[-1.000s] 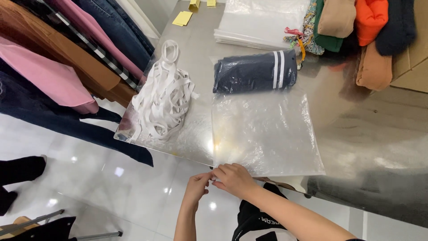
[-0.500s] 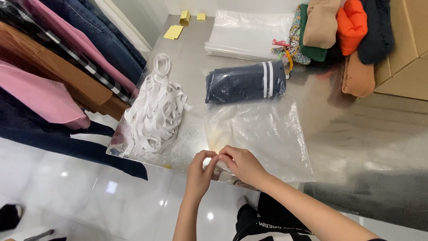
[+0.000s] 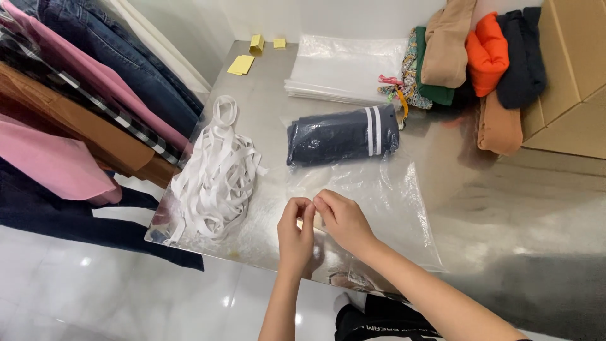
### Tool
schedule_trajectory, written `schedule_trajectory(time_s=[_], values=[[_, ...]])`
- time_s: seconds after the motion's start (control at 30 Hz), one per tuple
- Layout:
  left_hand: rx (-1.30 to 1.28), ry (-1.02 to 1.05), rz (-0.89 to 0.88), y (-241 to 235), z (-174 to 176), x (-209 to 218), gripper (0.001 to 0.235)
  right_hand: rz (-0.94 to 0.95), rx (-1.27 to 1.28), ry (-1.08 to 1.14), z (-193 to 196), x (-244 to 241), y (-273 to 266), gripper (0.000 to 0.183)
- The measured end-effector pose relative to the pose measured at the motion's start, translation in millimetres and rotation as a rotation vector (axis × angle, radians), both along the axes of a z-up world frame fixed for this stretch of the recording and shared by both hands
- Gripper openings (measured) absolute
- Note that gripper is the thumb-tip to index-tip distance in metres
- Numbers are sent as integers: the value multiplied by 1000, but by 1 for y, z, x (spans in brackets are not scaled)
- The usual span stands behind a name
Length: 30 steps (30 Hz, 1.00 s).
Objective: The person places a folded navy blue garment into a clear plastic bag and seals it. They then place the bagged item into a cardboard box, close the box, and tie it securely with a white ribbon.
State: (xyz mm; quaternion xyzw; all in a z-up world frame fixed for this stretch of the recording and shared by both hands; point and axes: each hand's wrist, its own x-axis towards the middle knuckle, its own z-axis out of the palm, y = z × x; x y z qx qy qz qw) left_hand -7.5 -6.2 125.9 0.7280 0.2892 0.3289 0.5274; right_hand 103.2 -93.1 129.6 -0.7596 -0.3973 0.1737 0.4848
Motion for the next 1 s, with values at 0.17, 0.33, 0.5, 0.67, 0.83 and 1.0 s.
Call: schedule_trajectory(time_s=[0.17, 0.33, 0.5, 0.67, 0.83, 1.0], values=[[-164, -135, 53, -5, 1, 15, 13, 44, 22, -83, 1, 21, 5, 34], [-309, -172, 62, -3, -5, 21, 13, 151, -29, -158, 8, 35, 2, 33], [-366, -163, 71, -9, -1, 23, 16, 184, -122, -235, 36, 33, -4, 33], [-260, -17, 78, -9, -10, 32, 27, 99, -188, -244, 19, 21, 1, 35], [-190, 104, 73, -9, -6, 33, 29, 5, -278, -164, 15, 11, 7, 35], [-326, 38, 209, -15, 3, 39, 25, 20, -188, -376, -8, 11, -8, 27]])
